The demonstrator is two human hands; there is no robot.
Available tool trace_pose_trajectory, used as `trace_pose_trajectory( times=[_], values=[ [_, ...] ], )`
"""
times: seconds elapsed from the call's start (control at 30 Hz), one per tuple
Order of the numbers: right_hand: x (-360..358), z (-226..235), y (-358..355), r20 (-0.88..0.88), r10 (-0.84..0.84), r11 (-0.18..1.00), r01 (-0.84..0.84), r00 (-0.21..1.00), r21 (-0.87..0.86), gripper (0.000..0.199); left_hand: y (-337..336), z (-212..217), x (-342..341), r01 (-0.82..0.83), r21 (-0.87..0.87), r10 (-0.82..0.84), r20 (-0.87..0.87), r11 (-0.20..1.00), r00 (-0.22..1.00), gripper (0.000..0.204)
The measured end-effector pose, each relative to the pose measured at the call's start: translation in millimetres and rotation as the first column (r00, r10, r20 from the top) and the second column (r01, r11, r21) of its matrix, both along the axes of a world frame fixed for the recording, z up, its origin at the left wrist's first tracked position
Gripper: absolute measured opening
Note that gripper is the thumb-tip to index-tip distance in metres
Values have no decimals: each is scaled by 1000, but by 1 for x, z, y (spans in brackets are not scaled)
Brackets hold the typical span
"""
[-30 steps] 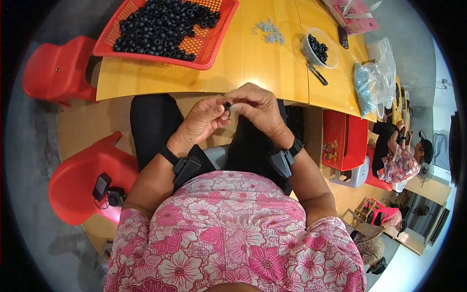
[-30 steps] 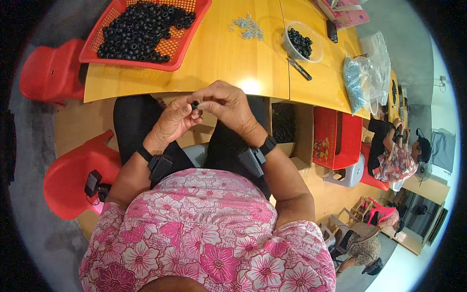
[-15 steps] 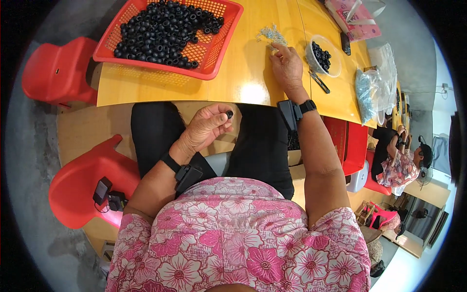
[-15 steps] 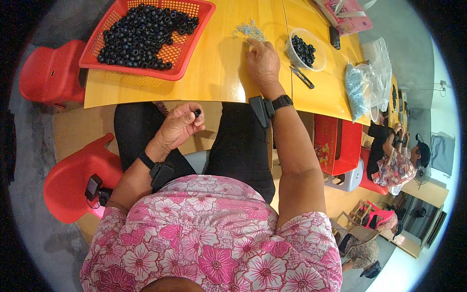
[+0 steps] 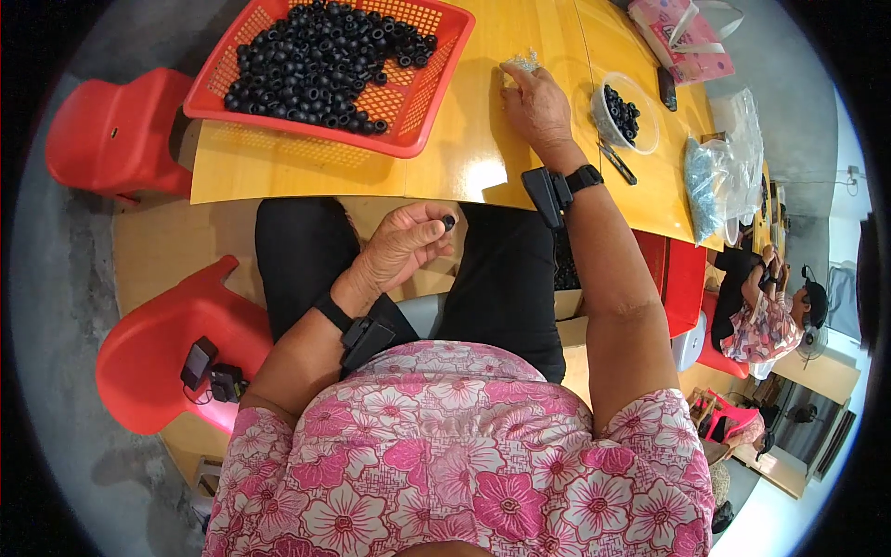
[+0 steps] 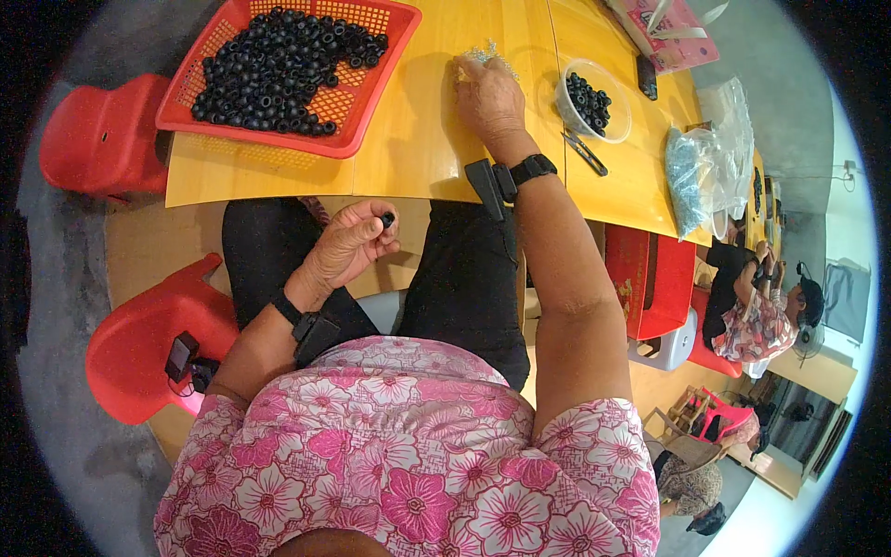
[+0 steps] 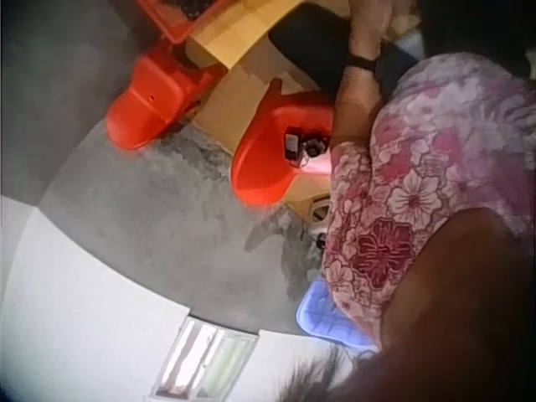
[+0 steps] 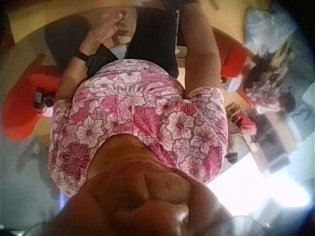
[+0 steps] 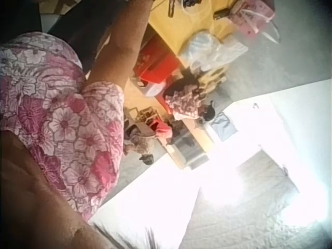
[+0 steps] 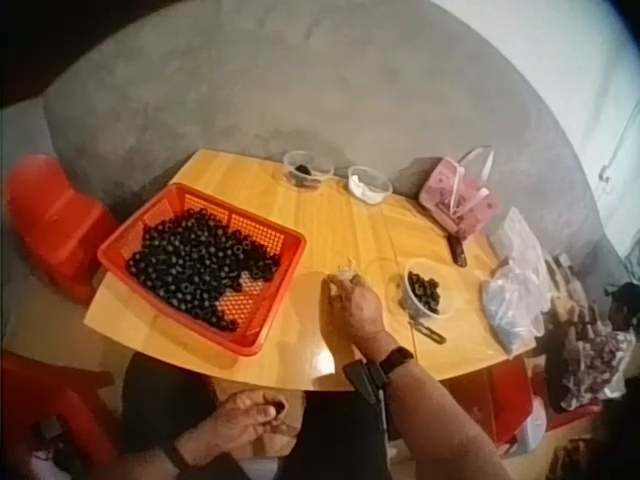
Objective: The person assembles small black plastic components by inserting metal pins into the plastic pieces by hand.
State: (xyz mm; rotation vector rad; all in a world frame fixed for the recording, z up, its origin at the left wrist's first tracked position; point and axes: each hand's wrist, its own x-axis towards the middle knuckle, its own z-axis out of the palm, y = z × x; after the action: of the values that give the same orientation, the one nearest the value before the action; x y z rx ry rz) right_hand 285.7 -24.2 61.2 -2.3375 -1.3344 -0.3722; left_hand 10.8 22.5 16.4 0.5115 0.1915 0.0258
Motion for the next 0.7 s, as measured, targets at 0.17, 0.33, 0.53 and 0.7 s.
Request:
trace_pose_trajectory(
  times=[0.17,0.33,0.53,0.7],
  values=[
    [-7,2,-9,-45,47,999,-48,998,-15,32,0,0,0,1,0,-1,2,1000,1000,27],
    [-22,10,-30,-208,89,996,-91,974,0,26,0,-3,2,-2,-70,8,87,998,996,22],
    [-47,10,-51,-454,161,961,-34,877,275,23,-1,-5,0,-23,-43,26,65,999,998,22],
    [-66,6,-45,-406,167,966,-66,898,251,17,-1,-5,1,-15,4,15,50,1000,999,27]
  ],
)
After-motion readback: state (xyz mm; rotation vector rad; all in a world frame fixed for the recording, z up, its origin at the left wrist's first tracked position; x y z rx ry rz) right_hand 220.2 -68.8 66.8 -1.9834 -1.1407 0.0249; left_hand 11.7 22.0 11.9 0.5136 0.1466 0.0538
